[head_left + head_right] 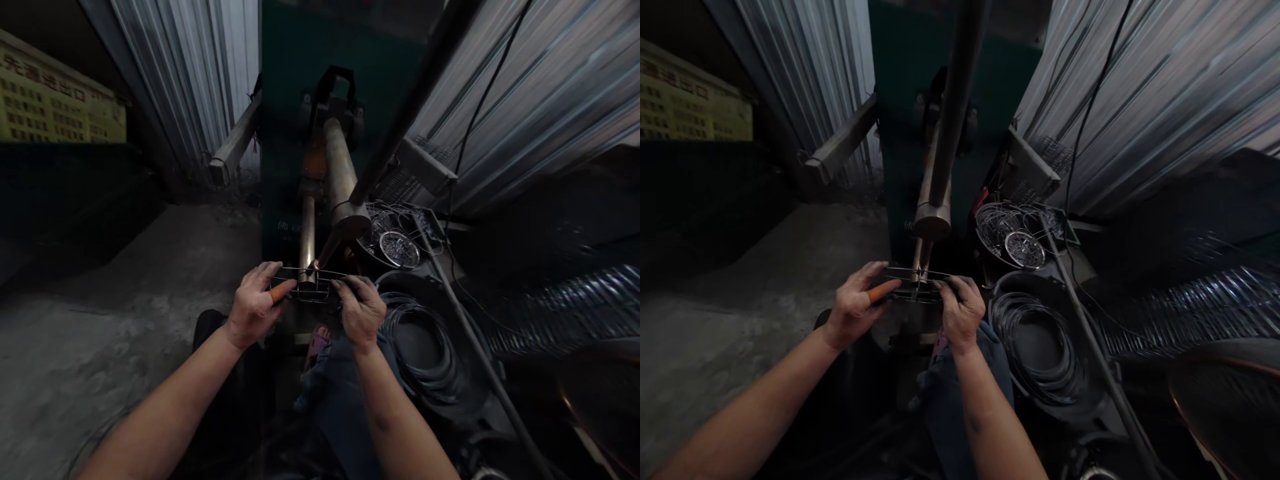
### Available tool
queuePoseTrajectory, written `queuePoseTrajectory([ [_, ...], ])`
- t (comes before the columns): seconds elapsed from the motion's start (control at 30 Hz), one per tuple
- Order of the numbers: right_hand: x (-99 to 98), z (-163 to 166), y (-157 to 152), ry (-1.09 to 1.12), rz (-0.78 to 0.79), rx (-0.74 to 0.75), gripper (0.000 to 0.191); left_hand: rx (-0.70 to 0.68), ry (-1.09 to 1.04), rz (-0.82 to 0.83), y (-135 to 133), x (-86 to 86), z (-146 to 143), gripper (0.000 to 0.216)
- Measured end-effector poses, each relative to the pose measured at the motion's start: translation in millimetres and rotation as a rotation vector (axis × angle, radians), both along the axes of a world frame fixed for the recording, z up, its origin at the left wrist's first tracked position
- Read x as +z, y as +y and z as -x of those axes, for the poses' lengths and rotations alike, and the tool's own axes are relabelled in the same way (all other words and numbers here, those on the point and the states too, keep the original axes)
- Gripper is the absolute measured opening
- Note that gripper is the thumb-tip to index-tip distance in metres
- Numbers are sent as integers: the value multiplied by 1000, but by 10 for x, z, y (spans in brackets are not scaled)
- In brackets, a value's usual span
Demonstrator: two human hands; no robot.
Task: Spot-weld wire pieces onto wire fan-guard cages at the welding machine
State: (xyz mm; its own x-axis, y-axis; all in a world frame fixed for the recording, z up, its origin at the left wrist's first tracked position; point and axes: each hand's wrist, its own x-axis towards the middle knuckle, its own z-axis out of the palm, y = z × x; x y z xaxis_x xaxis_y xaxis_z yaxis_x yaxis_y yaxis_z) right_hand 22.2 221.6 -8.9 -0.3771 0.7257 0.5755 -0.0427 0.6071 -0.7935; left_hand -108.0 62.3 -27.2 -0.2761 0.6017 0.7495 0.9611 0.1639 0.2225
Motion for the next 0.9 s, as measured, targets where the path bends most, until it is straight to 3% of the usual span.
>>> queuePoseTrajectory([
  [0.6,-53,154,124,-1,52,5,13,-13,-110,33,96,-14,152,32],
  [0.9,-57,182,126,46,70,16,14,-28,-66,-17,124,-50,179,32],
])
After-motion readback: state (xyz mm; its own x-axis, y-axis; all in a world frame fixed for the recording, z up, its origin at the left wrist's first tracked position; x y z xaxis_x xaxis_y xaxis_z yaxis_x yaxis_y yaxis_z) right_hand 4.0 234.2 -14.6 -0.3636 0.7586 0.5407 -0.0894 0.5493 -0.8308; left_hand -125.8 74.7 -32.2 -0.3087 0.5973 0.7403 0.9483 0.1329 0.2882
